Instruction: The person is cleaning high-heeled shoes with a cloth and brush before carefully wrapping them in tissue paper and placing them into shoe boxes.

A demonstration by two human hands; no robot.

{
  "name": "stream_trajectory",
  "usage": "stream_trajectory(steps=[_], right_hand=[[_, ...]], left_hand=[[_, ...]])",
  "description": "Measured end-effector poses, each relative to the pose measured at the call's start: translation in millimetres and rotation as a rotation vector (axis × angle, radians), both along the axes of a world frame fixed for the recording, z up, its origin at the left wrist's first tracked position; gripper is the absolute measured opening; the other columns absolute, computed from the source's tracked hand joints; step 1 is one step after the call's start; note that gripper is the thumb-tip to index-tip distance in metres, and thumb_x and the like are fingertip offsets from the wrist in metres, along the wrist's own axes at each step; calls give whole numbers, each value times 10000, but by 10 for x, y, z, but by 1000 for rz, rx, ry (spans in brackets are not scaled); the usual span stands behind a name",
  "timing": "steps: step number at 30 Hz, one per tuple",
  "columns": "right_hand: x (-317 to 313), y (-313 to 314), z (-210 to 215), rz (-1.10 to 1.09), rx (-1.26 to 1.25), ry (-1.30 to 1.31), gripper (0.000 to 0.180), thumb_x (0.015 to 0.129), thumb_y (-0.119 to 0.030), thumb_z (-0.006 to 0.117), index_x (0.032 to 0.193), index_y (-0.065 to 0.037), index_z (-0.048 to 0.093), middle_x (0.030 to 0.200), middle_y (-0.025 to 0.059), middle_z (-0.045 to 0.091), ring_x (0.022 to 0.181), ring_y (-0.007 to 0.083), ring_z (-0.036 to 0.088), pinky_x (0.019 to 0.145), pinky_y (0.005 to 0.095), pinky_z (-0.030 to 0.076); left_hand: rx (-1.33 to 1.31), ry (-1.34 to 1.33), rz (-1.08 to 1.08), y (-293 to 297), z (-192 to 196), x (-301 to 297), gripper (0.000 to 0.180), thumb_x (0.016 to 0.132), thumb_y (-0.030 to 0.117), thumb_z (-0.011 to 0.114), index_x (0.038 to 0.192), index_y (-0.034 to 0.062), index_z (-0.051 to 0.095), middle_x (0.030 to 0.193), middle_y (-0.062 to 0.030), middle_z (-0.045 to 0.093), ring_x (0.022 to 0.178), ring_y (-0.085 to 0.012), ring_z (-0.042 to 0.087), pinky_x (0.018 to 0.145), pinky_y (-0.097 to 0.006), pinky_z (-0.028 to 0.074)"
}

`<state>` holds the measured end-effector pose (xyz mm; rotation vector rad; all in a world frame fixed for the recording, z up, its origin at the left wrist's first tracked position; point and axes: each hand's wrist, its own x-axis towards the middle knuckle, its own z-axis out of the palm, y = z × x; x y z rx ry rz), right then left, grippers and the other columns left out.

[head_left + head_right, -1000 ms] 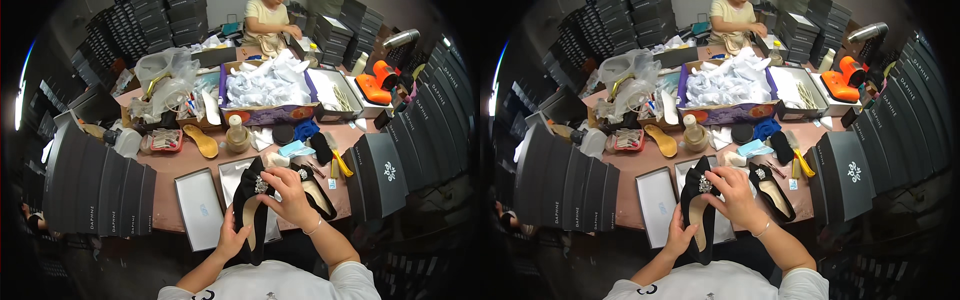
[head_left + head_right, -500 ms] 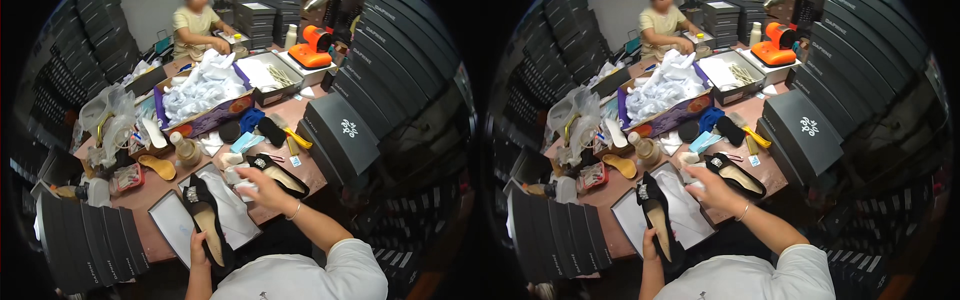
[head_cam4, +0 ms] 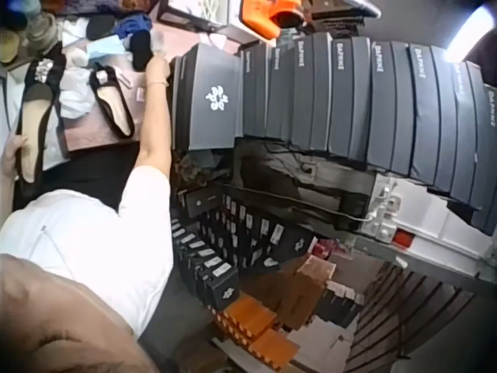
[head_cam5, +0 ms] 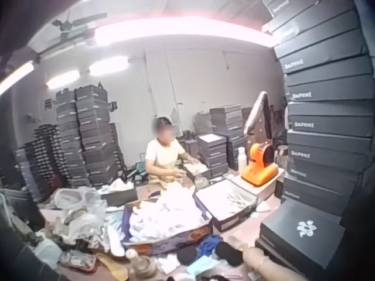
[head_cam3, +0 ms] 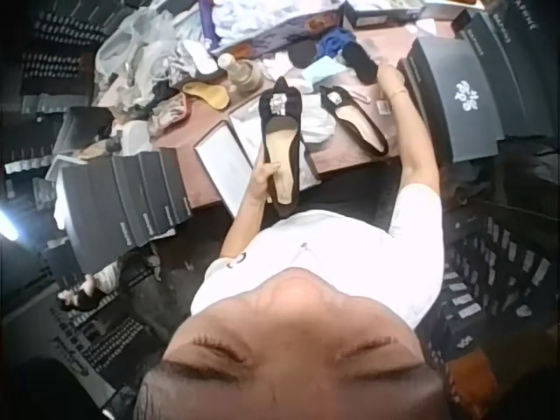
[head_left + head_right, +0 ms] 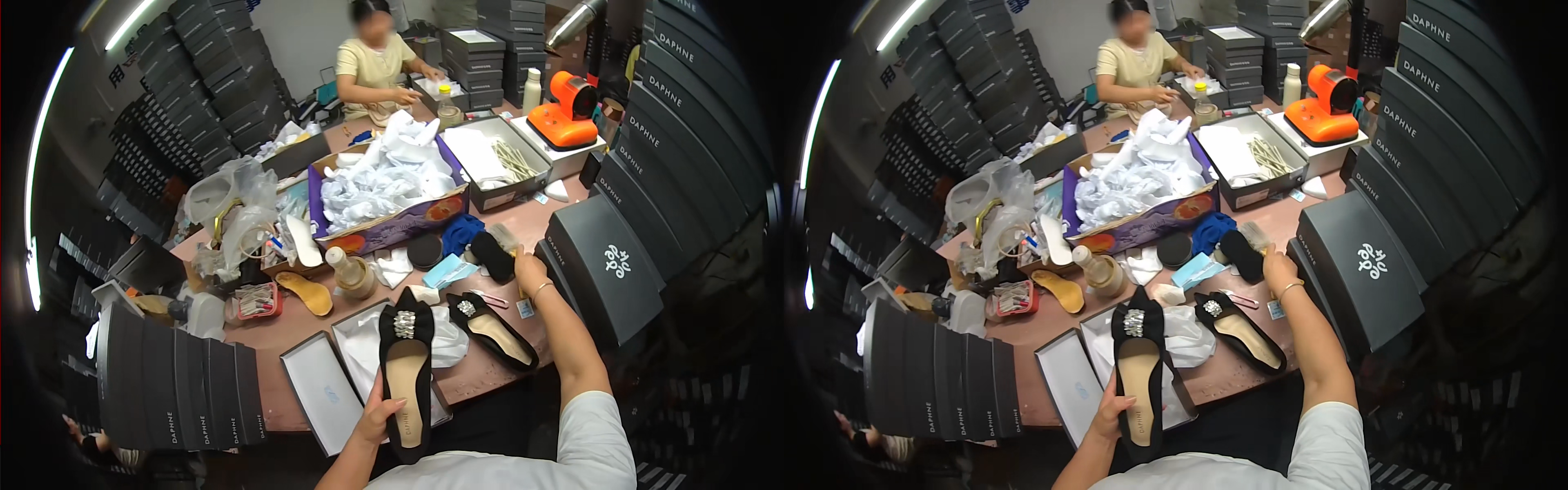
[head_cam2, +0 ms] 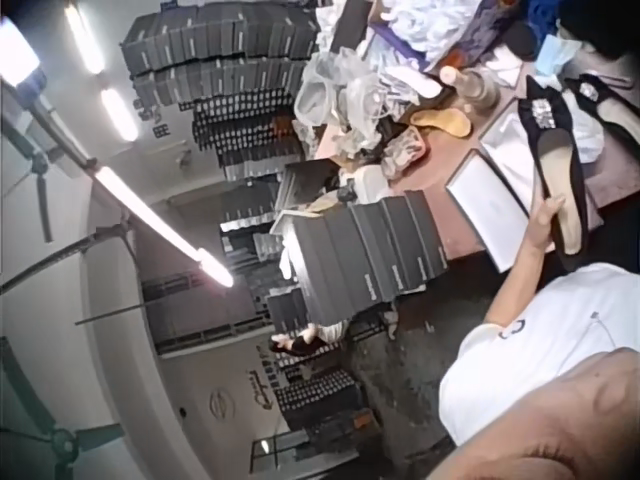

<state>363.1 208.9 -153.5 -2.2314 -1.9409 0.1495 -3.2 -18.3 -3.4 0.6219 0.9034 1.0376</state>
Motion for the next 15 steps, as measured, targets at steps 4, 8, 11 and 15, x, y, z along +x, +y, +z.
stream_trajectory(steps=[4,8,11,15], right_hand=[[-339,-2,446,189,255,4,139,846,-84,516,955,-8,555,906,174,595,862,354,629,758,417,534],[-587,59,452,340,131,119,364,831,-102,556,1195,-91,540,1024,199,606,914,385,606,784,487,482],[-483,122,-33,259,174,-68,512,807,-150,588,1311,-204,515,1052,179,586,1012,338,580,868,498,391],[-840,-275,901,300,428,515,527,795,-89,535,1317,-158,544,1159,157,552,1009,319,559,879,438,415]], left_hand=[[-80,-19,39,9,-142,-114,705,739,182,603,1369,24,328,1109,-197,581,926,-299,654,789,-460,586],[-38,66,-65,88,-209,-54,744,735,138,616,1398,24,300,1179,-166,544,963,-275,639,829,-475,571],[109,274,-129,193,-122,31,794,756,52,653,1440,23,253,1259,-108,505,1133,-187,519,983,-335,420],[306,547,-126,134,-78,-146,757,768,23,655,1423,-18,276,1292,-117,493,1195,-197,464,1046,-317,339]])
